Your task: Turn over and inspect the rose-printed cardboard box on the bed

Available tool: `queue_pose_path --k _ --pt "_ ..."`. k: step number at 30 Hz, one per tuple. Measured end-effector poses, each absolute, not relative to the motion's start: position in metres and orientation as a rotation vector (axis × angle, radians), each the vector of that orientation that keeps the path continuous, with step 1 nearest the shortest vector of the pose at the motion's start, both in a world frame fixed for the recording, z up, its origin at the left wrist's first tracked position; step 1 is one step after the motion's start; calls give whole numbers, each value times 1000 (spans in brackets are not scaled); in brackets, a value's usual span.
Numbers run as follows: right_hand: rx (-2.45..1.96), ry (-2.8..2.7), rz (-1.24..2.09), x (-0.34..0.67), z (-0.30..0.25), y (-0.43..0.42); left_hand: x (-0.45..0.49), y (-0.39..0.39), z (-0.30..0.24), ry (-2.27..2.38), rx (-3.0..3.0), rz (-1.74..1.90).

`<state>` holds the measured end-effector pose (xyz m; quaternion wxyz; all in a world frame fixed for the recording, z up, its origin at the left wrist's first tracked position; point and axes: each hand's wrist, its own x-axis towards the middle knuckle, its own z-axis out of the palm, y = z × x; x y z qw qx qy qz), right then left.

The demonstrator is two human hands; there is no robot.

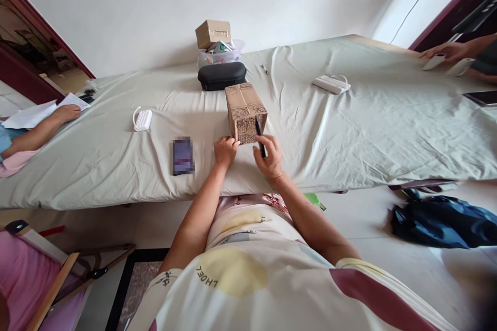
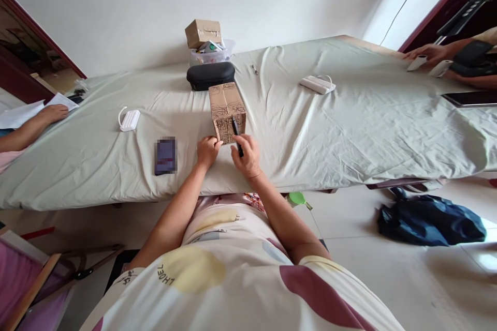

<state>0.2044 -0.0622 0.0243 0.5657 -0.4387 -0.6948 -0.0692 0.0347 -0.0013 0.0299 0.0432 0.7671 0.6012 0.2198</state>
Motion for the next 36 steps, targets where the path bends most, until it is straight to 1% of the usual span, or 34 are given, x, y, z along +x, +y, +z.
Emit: queue_pose_path --k 4,13,19,24,30,33,36 --pt "-1020 -1853 -119 185 23 -74 35 -2 30 1845 2340 675" --pt "-1235 -1688 46 182 20 -68 35 1 30 1843 2336 650" --pt "-1227 -1797 149 176 16 -76 37 -2 30 1837 2294 688" --pt "-1158 -1788 79 175 29 -67 38 -2 29 1842 2278 726" --pt "-1097 -1420 -133 211 62 -55 39 0 28 1854 2314 646" --pt "-1154 -1333 -223 238 79 -31 39 -1 29 1861 2317 636" --pt "-1336 -1364 -164 262 86 7 38 -1 30 1857 2328 638"
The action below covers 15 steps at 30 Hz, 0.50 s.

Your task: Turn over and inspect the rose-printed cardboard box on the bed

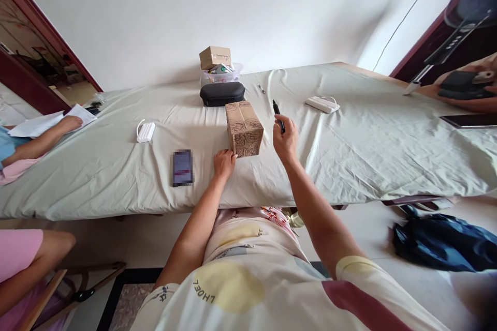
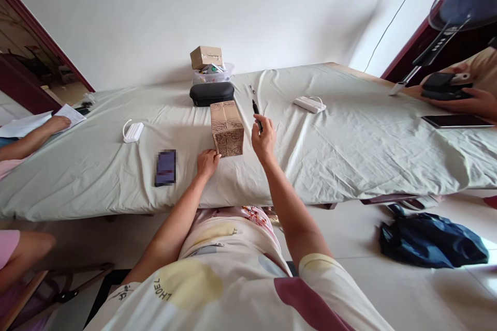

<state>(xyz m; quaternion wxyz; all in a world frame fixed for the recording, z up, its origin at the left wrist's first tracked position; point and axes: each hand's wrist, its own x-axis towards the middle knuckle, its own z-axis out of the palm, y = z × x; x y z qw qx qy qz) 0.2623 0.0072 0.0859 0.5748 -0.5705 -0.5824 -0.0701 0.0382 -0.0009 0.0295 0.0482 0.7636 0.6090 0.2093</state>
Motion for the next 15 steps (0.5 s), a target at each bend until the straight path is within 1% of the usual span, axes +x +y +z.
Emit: queue_pose_path --k 4,8,11,15 --pt "-1759 -1499 5 282 66 37 37 1 28 1865 2325 639" --pt "-1967 -1573 89 288 35 34 35 3 25 1880 2314 651" --pt "-1994 -1579 115 293 22 33 33 5 23 1880 2319 659" --pt "-1962 -1566 67 297 16 38 32 2 21 1849 2316 651"
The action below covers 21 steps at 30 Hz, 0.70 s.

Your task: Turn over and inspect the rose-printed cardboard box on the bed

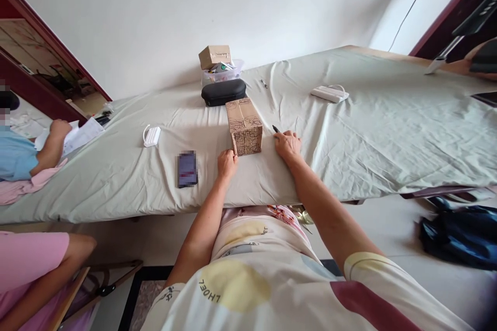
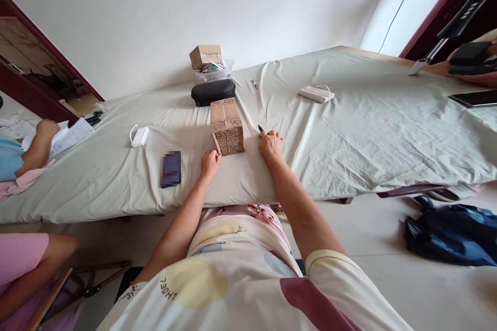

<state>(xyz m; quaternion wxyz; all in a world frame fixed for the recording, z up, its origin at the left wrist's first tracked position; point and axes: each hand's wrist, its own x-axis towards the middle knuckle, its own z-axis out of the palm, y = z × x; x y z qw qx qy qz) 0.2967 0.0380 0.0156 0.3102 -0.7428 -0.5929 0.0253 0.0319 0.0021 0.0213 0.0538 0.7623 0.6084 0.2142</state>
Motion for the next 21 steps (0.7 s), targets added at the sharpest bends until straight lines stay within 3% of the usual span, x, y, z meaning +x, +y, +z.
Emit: queue_pose_path --k 12,21 --pt "-1775 -1408 -1 296 28 28 6 -57 16 1606 2392 648" --pt "-1641 -1690 237 265 18 22 -67 -128 35 1489 1954 733"
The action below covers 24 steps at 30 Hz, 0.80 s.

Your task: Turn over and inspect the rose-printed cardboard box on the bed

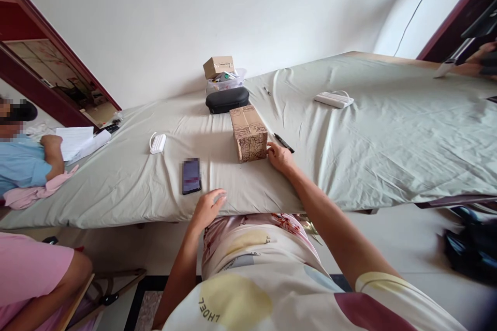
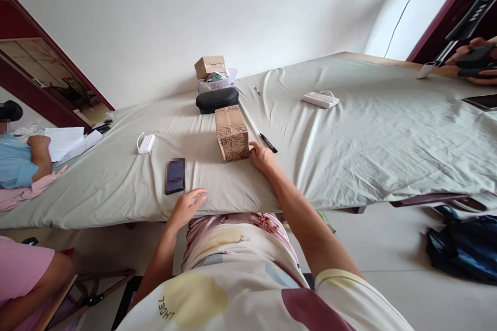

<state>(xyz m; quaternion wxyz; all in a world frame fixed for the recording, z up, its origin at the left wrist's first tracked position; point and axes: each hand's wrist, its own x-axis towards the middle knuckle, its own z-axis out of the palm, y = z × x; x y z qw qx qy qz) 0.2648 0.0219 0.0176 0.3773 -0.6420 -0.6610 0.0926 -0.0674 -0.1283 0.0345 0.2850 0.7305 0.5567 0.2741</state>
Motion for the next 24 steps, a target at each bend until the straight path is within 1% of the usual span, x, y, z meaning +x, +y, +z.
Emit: queue_pose_path --k 3,5,7,9,11,14,16,19,24 --pt "-1624 -1719 266 264 18 20 -100 -135 37 1647 1734 958" --pt "-1636 -1668 279 266 20 20 -121 -135 36 1860 1657 1101" --pt "-1643 -1611 284 268 22 19 -137 -134 36 2135 1622 1154" --pt "-1638 -1575 289 270 23 19 -147 -132 35 2385 1639 1047" --pt "-1633 -1549 294 270 24 19 -150 -128 34 2553 1689 854" --pt "-1620 -1513 305 271 23 20 -145 -118 31 2650 1770 592" --pt "-1605 -1486 307 272 22 22 -138 -108 30 2672 1794 480" --pt "-1582 -1459 292 273 21 23 -129 -91 30 2696 1773 406" --pt "-1571 -1447 290 272 24 21 -115 -68 35 2694 1687 380"
